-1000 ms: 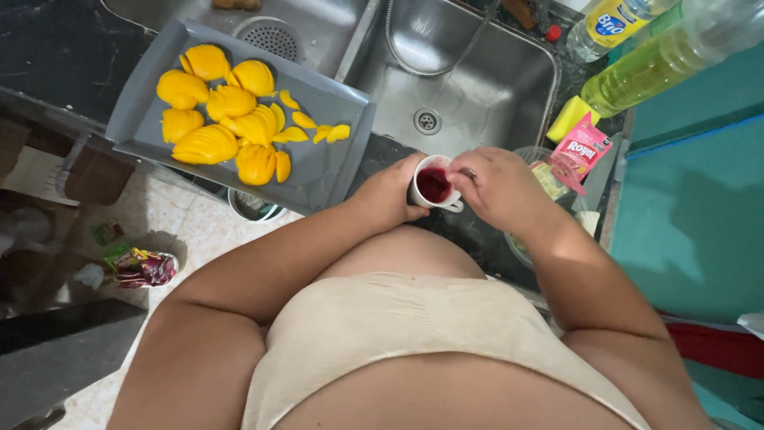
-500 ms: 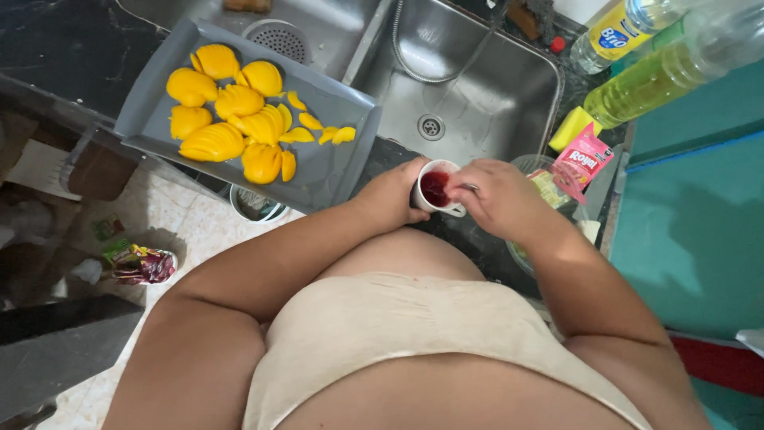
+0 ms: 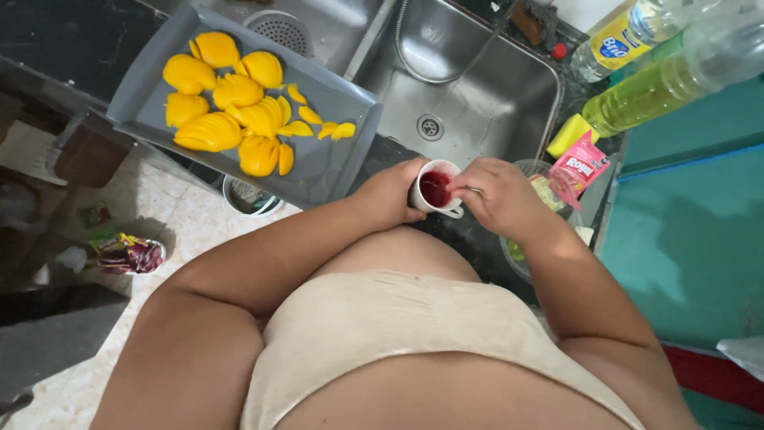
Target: Preparing a red gelatin mixture by opening a packet, pouring it into a cup, adding water, and stirring it with a spoon.
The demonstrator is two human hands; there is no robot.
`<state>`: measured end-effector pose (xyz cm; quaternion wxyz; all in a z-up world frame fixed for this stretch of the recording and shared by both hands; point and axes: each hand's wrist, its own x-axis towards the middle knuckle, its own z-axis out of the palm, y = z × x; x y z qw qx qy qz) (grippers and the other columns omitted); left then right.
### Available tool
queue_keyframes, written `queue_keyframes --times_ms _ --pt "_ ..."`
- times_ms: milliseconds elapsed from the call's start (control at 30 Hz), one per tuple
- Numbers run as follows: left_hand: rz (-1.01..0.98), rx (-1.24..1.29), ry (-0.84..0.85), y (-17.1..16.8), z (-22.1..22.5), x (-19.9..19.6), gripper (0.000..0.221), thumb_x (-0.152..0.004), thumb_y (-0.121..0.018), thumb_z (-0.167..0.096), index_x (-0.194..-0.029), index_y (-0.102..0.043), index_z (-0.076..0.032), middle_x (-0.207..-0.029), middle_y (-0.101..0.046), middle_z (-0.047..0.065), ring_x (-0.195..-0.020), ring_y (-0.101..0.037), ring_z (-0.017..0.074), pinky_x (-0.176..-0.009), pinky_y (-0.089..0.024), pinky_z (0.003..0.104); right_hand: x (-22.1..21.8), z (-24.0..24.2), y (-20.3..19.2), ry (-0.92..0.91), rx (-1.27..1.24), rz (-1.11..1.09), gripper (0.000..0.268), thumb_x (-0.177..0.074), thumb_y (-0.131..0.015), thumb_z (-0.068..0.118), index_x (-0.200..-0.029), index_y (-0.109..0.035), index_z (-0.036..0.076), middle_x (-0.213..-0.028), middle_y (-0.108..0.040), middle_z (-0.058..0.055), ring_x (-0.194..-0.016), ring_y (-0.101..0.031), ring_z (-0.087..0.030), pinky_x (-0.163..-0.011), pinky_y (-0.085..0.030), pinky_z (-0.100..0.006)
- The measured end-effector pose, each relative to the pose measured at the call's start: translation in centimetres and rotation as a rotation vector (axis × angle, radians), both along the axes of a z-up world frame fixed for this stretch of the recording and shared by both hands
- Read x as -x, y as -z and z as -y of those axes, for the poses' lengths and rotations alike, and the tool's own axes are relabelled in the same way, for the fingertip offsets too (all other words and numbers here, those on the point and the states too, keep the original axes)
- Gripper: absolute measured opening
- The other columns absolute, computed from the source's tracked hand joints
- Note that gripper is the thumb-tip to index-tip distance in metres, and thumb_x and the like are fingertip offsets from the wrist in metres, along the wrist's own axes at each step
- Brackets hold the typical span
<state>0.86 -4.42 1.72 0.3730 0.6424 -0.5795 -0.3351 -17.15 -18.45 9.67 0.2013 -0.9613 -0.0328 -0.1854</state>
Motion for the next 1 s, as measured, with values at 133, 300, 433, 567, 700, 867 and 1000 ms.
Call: queue_keyframes --times_ms 133,300,433,567,700,867,1000 --pt "-0.024 0.023 0.009 -1.1 -0.6 -0.1 0.089 -0.072 -0.09 -0.018 -0.148 -0.044 -0.012 -0.137 -0.061 0.017 -0.129 -0.059 0.0416 -0.112 -0.048 0.05 0.7 -0.5 -2.0 0.016 -0.078 -0.077 0.023 -0.103 -0.062 0.03 -0.096 -0.073 0.01 -0.076 -0.067 -0.012 -0.071 -0.065 -0.039 -0.065 -0.054 -0.05" --pt "-0.04 0.027 -0.005 -0.1 -0.3 0.3 0.089 -0.072 -0.09 -0.018 -0.148 -0.043 -0.012 -0.137 -0.061 0.017 -0.129 -0.059 0.0416 -0.112 -0.048 0.05 0.2 0.3 -0.3 0.016 -0.015 -0.046 0.02 -0.102 -0.065 0.029 -0.098 -0.073 0.011 -0.08 -0.067 -0.01 -0.073 -0.066 -0.036 -0.068 -0.055 -0.048" --pt "-0.027 0.01 -0.006 -0.4 -0.4 0.1 0.091 -0.073 -0.09 -0.019 -0.15 -0.042 -0.014 -0.139 -0.06 0.016 -0.131 -0.058 0.0399 -0.113 -0.047 0.05 0.5 -0.1 -1.8 0.004 -0.064 -0.1 0.022 -0.103 -0.064 0.028 -0.094 -0.072 0.009 -0.075 -0.066 -0.013 -0.071 -0.066 -0.04 -0.066 -0.055 -0.05" --pt "-0.02 0.016 -0.007 0.2 -0.3 0.2 0.091 -0.072 -0.09 -0.02 -0.149 -0.042 -0.016 -0.138 -0.06 0.014 -0.131 -0.058 0.0384 -0.113 -0.048 0.048 0.4 1.1 0.6 0.022 -0.017 -0.038 0.022 -0.104 -0.063 0.031 -0.096 -0.072 0.011 -0.079 -0.067 -0.008 -0.074 -0.066 -0.034 -0.07 -0.055 -0.047" --pt "0.004 0.004 -0.014 -0.2 -0.6 -0.1 0.09 -0.072 -0.09 -0.02 -0.149 -0.043 -0.014 -0.138 -0.061 0.014 -0.129 -0.06 0.0386 -0.112 -0.048 0.048 0.7 0.7 -0.3 0.005 -0.059 -0.056 0.019 -0.102 -0.066 0.028 -0.096 -0.074 0.011 -0.078 -0.068 -0.01 -0.073 -0.067 -0.036 -0.069 -0.055 -0.048" --pt "0.016 -0.006 -0.025 0.4 -0.4 0.2 0.092 -0.072 -0.09 -0.02 -0.15 -0.041 -0.014 -0.14 -0.059 0.015 -0.131 -0.058 0.0393 -0.113 -0.048 0.049 0.1 0.6 -0.1 0.01 -0.061 -0.028 0.023 -0.104 -0.064 0.03 -0.099 -0.075 0.011 -0.079 -0.069 -0.009 -0.075 -0.068 -0.034 -0.07 -0.056 -0.048" --pt "0.018 0.005 -0.012 0.1 -0.5 0.1 0.093 -0.073 -0.09 -0.019 -0.151 -0.04 -0.014 -0.141 -0.058 0.016 -0.132 -0.057 0.0401 -0.114 -0.047 0.049 0.2 0.1 -1.7 -0.038 -0.07 -0.048 0.023 -0.103 -0.063 0.028 -0.093 -0.072 0.009 -0.077 -0.067 -0.011 -0.07 -0.065 -0.036 -0.064 -0.054 -0.048"
